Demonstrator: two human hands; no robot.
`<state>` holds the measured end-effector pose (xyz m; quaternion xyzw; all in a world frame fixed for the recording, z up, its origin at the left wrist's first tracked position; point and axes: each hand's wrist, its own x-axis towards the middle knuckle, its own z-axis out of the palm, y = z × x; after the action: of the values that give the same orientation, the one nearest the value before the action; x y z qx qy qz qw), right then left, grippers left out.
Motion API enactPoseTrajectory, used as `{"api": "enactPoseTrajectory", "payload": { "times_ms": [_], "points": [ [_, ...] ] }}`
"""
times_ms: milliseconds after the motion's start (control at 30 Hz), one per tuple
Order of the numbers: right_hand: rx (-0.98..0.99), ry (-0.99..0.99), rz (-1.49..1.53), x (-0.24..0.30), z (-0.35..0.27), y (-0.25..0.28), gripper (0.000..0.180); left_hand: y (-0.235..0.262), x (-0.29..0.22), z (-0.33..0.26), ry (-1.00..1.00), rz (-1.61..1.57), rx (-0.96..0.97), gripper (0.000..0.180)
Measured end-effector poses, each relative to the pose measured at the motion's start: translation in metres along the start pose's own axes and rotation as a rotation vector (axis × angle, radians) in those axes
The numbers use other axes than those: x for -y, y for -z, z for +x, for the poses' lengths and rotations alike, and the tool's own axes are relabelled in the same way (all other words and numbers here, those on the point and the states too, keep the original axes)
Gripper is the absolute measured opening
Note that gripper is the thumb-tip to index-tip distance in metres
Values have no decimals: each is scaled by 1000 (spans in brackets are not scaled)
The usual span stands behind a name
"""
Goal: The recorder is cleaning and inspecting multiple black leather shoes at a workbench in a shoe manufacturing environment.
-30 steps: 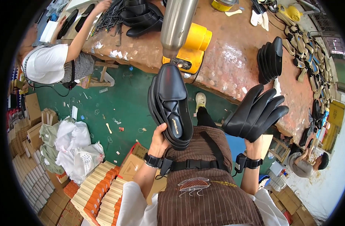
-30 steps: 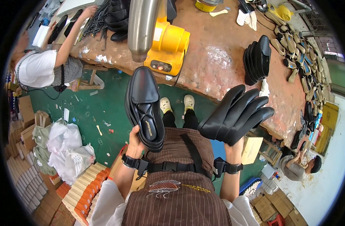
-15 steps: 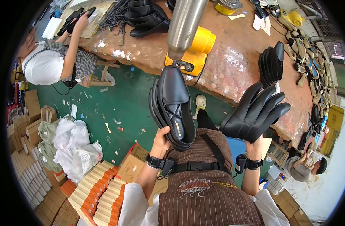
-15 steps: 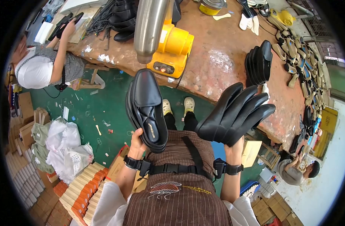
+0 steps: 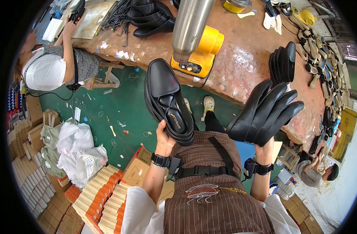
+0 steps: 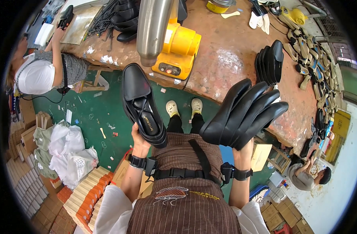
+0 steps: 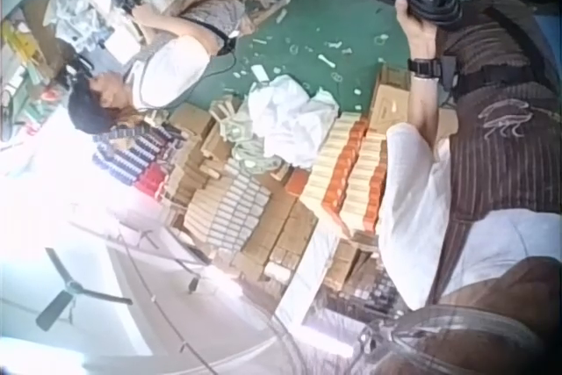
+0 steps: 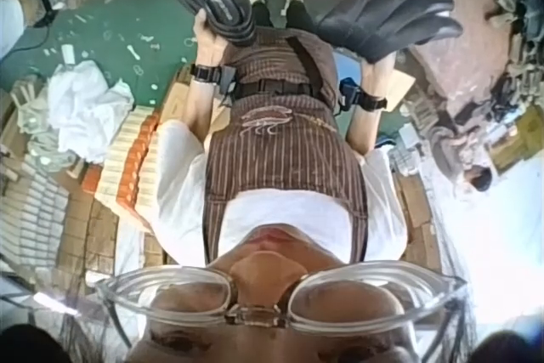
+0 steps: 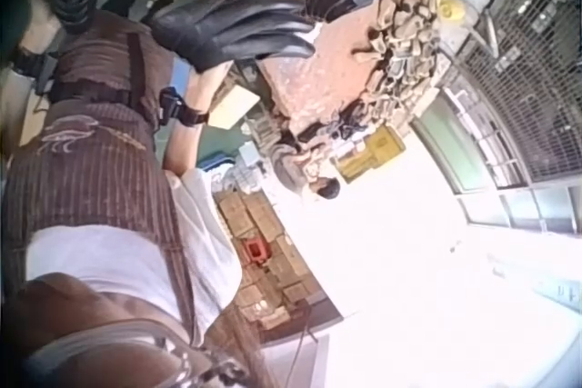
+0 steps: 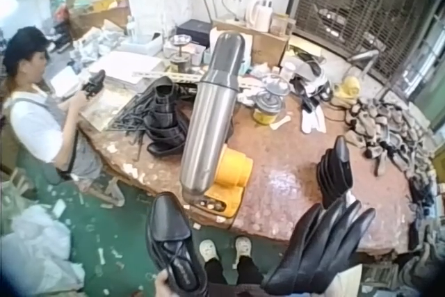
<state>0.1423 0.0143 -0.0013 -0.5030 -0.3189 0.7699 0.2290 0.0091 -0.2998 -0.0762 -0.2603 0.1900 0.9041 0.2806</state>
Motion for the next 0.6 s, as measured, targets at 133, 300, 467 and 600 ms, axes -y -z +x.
{"api": "enactPoseTrajectory", "payload": {
  "times_ms": [133,300,467,600],
  "points": [
    [-6,12,4,8,-8,-33,32,-5,4,3,40,-18,-52,50],
    [116,11,-7,13,-2,-91,34,-9,8,1,72,294,-122,52],
    [239,-128,-413,-57,-15,-69,36,-33,17,-3,75,522,-32,68],
    [437,-218,-436,-42,-49,-77,41,-56,-4,-11,97,790,102,74]
  ]
}}
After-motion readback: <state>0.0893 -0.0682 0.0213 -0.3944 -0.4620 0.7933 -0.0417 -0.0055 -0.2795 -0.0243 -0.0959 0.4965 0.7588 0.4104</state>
